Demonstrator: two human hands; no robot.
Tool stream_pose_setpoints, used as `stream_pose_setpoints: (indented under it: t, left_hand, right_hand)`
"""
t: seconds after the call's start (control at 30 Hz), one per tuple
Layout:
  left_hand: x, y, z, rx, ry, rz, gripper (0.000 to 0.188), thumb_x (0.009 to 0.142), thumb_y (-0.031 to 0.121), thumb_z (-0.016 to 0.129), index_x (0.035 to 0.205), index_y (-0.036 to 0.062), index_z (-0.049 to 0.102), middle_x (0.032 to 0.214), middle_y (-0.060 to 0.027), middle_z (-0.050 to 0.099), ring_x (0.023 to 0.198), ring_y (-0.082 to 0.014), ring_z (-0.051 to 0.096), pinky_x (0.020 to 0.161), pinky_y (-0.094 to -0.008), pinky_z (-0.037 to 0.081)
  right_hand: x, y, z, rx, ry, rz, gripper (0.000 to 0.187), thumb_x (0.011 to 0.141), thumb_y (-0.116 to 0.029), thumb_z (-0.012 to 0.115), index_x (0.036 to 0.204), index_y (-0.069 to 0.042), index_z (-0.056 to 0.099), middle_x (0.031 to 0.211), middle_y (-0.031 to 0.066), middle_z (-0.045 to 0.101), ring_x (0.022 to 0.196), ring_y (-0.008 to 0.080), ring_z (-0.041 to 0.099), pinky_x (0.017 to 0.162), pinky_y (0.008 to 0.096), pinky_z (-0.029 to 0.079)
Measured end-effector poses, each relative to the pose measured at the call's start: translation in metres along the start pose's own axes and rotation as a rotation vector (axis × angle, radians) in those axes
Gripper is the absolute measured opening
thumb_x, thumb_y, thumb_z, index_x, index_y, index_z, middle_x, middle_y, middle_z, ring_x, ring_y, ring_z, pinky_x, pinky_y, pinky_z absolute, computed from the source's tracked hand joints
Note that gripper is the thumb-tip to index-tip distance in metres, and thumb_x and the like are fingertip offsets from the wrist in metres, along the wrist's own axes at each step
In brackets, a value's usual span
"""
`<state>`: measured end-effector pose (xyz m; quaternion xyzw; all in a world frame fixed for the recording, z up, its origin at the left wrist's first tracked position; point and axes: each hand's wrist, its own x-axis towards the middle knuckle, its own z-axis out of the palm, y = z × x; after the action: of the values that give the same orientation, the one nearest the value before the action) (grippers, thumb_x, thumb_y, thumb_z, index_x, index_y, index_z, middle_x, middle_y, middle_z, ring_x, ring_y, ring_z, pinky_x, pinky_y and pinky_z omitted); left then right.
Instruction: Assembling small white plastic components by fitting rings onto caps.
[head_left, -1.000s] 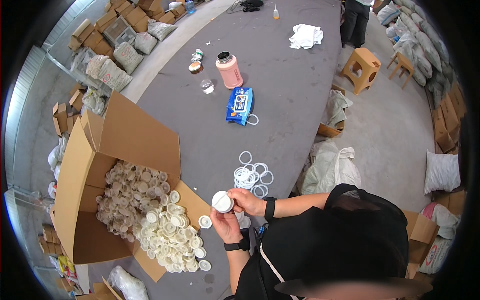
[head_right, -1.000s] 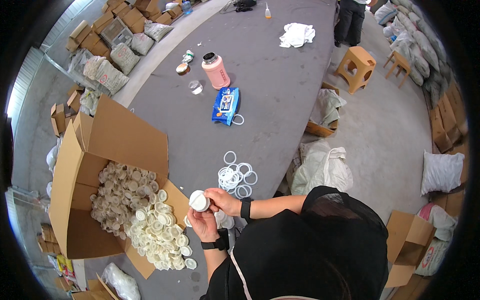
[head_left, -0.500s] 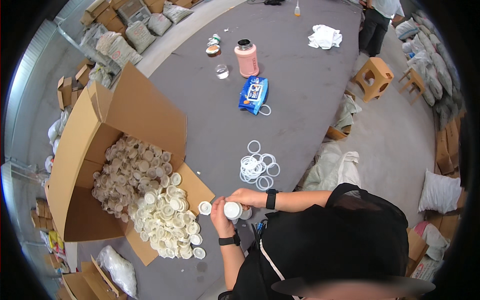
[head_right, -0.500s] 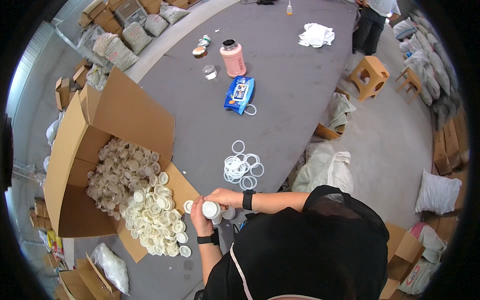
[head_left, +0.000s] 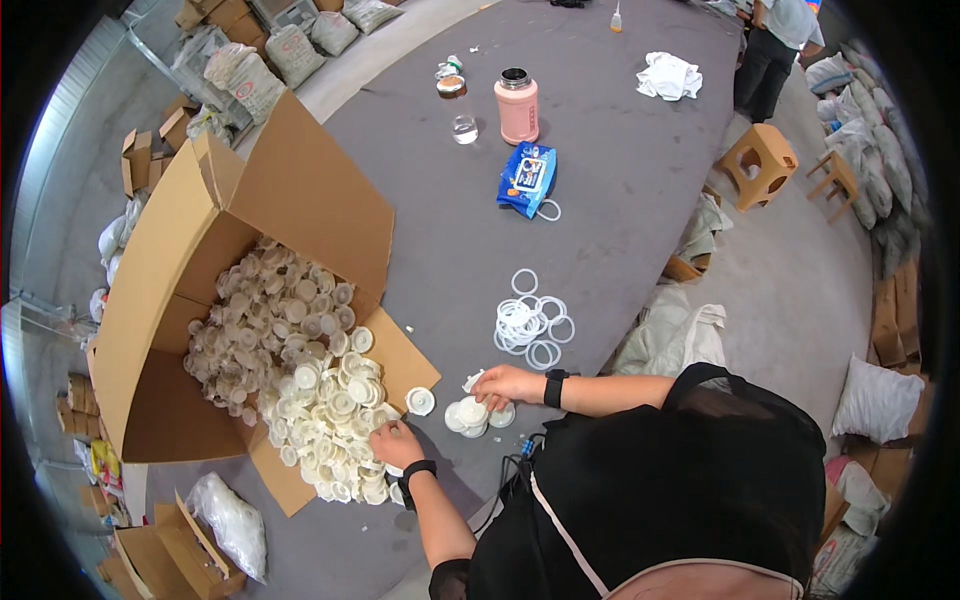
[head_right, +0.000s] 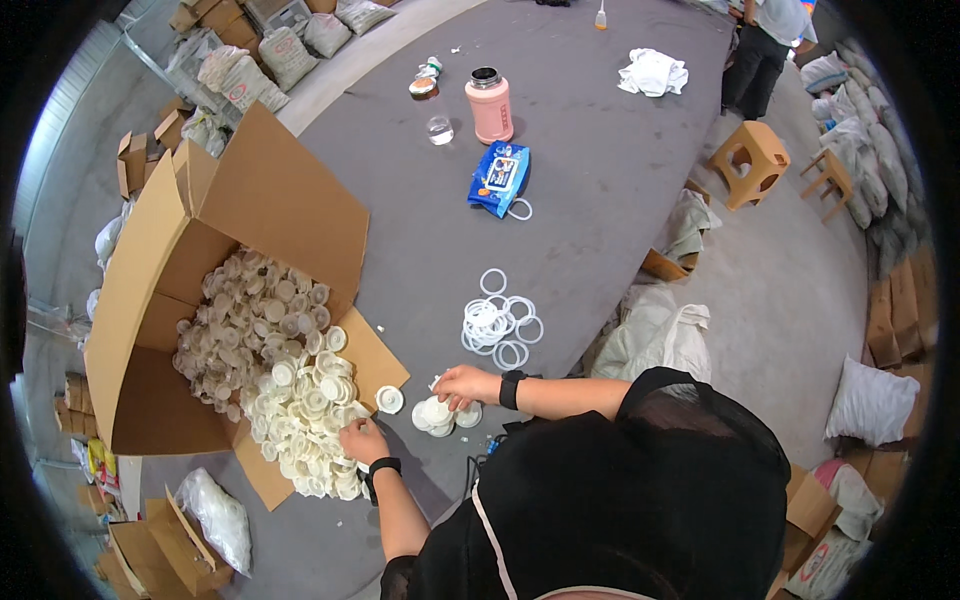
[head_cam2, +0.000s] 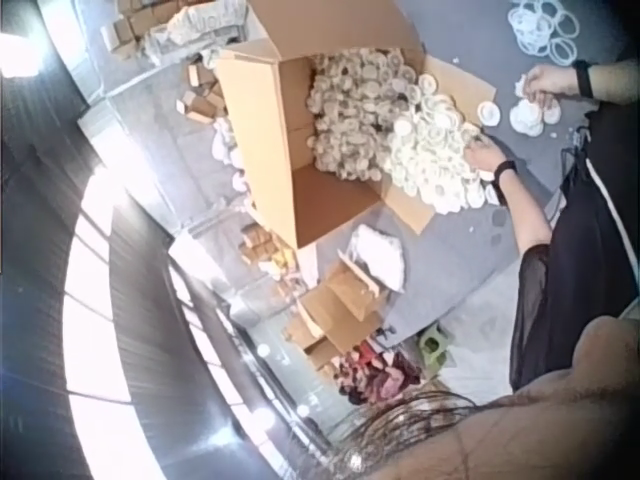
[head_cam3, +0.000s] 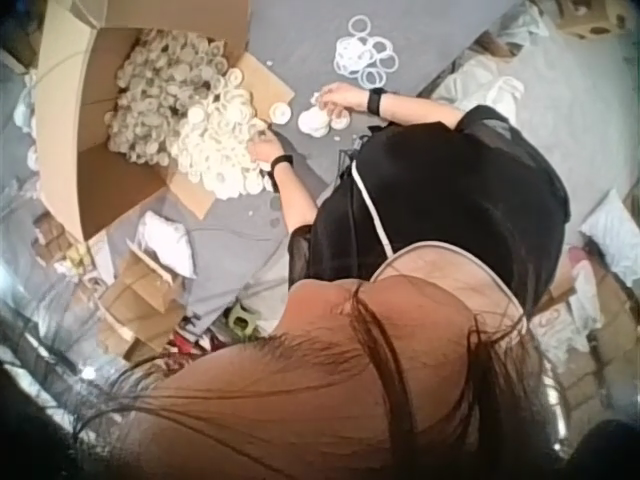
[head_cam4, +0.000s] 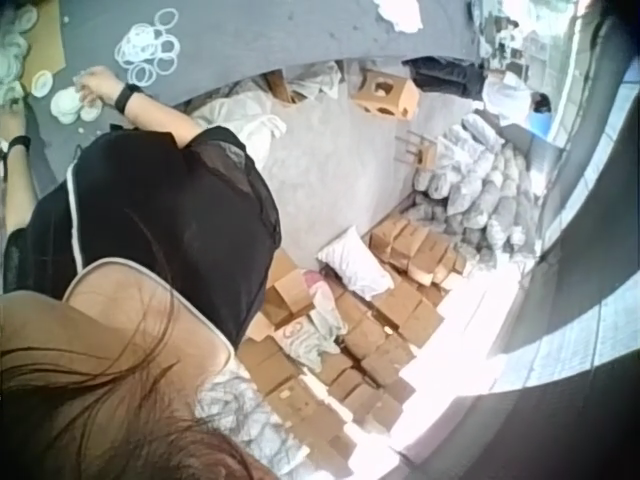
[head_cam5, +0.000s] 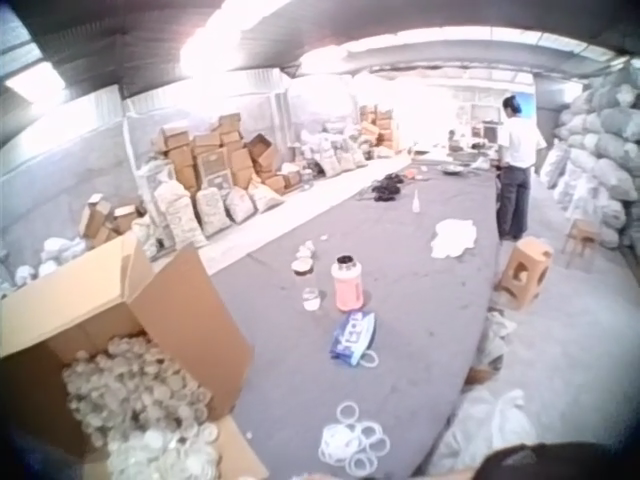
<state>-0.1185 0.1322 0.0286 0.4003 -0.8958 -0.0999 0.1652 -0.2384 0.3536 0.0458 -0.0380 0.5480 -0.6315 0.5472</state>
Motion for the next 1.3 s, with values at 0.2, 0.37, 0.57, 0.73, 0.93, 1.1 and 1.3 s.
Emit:
stream_pose_setpoints:
  t: [0.2, 0.37, 0.57, 0.73, 0.93, 1.1, 1.3]
  left_hand:
    - [0.003, 0.032, 0.004, -0.340, 0.029, -0.009, 0.018, 0.065, 0.009, 0.061, 0.077, -0.0011, 0.053, 0.083, -0.0144, 0.050, 0.083, -0.0304, 0.048, 0.071, -0.0392, 0.039]
    - [0.006, 0.010, 0.028, -0.017, -0.121, -0.002, 0.017, 0.065, 0.010, 0.062, 0.078, 0.0017, 0.054, 0.082, -0.0144, 0.051, 0.079, -0.0318, 0.051, 0.070, -0.0409, 0.040]
    - [0.007, 0.001, 0.042, -0.088, -0.049, 0.081, 0.017, 0.063, 0.009, 0.059, 0.077, 0.0024, 0.054, 0.078, -0.0144, 0.051, 0.076, -0.0317, 0.050, 0.068, -0.0412, 0.039]
    - [-0.013, 0.025, 0.026, -0.147, -0.091, 0.221, 0.034, 0.060, 0.012, 0.059, 0.090, -0.0011, 0.051, 0.092, -0.0183, 0.050, 0.087, -0.0346, 0.048, 0.076, -0.0411, 0.038]
    - [-0.061, 0.011, 0.008, -0.164, -0.204, 0.345, 0.040, 0.063, 0.007, 0.059, 0.100, -0.0017, 0.049, 0.105, -0.0191, 0.049, 0.101, -0.0353, 0.045, 0.088, -0.0394, 0.034]
    - [-0.057, -0.017, 0.021, -0.315, -0.219, 0.005, 0.023, 0.076, 0.007, 0.051, 0.096, -0.0025, 0.048, 0.087, -0.0145, 0.055, 0.076, -0.0244, 0.054, 0.072, -0.0314, 0.042]
    - [-0.046, 0.071, -0.009, -1.462, -0.582, -0.336, 0.022, 0.077, 0.009, 0.043, 0.096, -0.0006, 0.050, 0.081, -0.0073, 0.056, 0.062, -0.0145, 0.052, 0.059, -0.0253, 0.044]
  right_hand:
    - [-0.002, 0.000, -0.009, 0.060, 0.060, -0.031, 0.027, 0.080, -0.025, 0.050, 0.097, -0.004, 0.054, 0.086, 0.0065, 0.057, 0.064, 0.0118, 0.055, 0.052, 0.0220, 0.044]
    - [-0.009, -0.002, -0.015, 0.070, 0.067, -0.064, 0.026, 0.080, -0.025, 0.050, 0.096, -0.004, 0.054, 0.084, 0.0068, 0.057, 0.062, 0.0116, 0.054, 0.052, 0.0220, 0.044]
    - [-0.015, 0.003, -0.033, 0.126, 0.119, -0.044, 0.022, 0.082, -0.022, 0.047, 0.093, -0.005, 0.056, 0.082, 0.0059, 0.059, 0.062, 0.0112, 0.057, 0.052, 0.0210, 0.045]
    - [-0.015, -0.001, -0.035, 0.132, 0.095, -0.043, 0.022, 0.082, -0.021, 0.046, 0.093, -0.005, 0.055, 0.082, 0.0065, 0.059, 0.062, 0.0115, 0.057, 0.052, 0.0211, 0.045]
    - [-0.012, -0.002, -0.033, 0.159, 0.117, -0.051, 0.023, 0.080, -0.023, 0.050, 0.090, -0.004, 0.055, 0.081, 0.0071, 0.058, 0.060, 0.0118, 0.055, 0.051, 0.0223, 0.045]
    - [-0.009, -0.002, -0.016, 0.133, 0.051, -0.055, 0.024, 0.080, -0.024, 0.050, 0.092, -0.004, 0.055, 0.083, 0.0072, 0.058, 0.058, 0.0107, 0.055, 0.050, 0.0214, 0.044]
    - [-0.019, -0.006, -0.005, 0.181, -0.007, -0.134, 0.034, 0.083, -0.025, 0.051, 0.109, -0.003, 0.049, 0.084, 0.0035, 0.058, 0.065, 0.0087, 0.054, 0.056, 0.0202, 0.044]
